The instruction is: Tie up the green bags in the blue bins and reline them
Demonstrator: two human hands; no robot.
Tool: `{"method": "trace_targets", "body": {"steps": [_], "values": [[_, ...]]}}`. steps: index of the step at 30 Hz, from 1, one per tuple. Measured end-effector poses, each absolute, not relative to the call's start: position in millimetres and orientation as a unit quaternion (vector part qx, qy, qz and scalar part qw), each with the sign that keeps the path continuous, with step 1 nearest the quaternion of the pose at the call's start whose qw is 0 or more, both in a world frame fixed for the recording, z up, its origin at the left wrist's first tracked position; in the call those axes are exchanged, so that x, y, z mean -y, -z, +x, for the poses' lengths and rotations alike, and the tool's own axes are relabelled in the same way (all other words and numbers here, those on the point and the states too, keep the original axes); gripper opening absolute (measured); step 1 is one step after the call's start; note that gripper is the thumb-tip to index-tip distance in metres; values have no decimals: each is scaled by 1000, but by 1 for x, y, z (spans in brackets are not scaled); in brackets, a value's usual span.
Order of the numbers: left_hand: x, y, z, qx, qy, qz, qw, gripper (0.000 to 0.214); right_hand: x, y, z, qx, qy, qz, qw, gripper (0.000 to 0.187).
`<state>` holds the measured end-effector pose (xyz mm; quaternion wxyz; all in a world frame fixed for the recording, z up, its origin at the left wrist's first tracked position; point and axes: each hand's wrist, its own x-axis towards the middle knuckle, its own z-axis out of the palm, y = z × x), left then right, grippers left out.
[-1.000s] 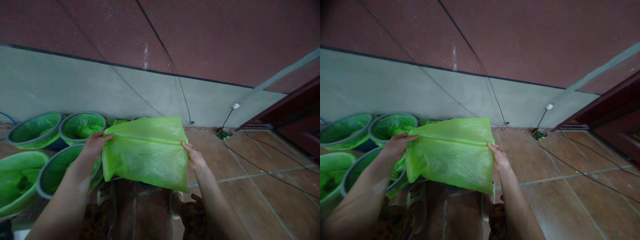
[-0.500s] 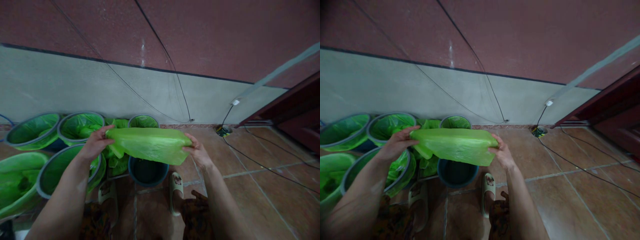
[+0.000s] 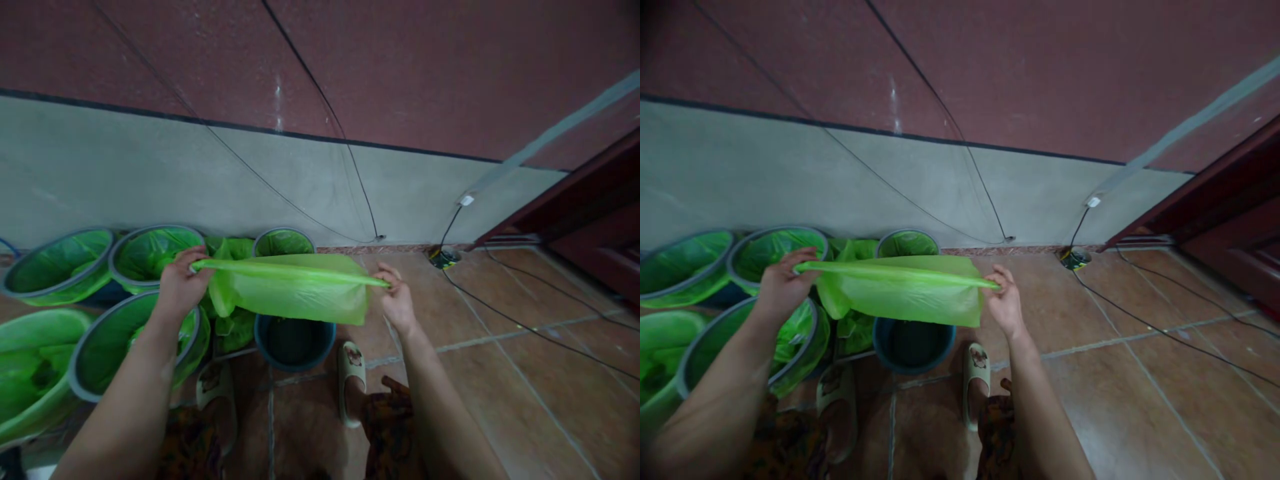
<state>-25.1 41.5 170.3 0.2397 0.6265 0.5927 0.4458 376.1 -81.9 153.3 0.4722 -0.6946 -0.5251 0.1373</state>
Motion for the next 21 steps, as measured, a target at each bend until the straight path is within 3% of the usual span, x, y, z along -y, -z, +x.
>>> {"method": "trace_targets", "body": {"steps": [3,5,11,14,16,21], "values": [[-41,-170,-24,-565,-508,556,337,19,81,-160,371,498,-211,-593,596,8],[-40,-170,-21,-568,-511,550,337,18,80,-163,367,450,-250,-573,638,13],[-31,-180,-3,-650,-411,612,182,20,77,-158,365,376,-157,-678,612,31],[-27,-190,2,-653,-401,612,193,23,74,-150,372,410,-102,-685,593,28],[-21,-198,2,-648,-397,591,271,29,71,-143,376,423,-101,-690,579,27],[4,-219,-3,-572,-321,443,611,50,64,-132,380,388,-231,-694,561,36]]}}
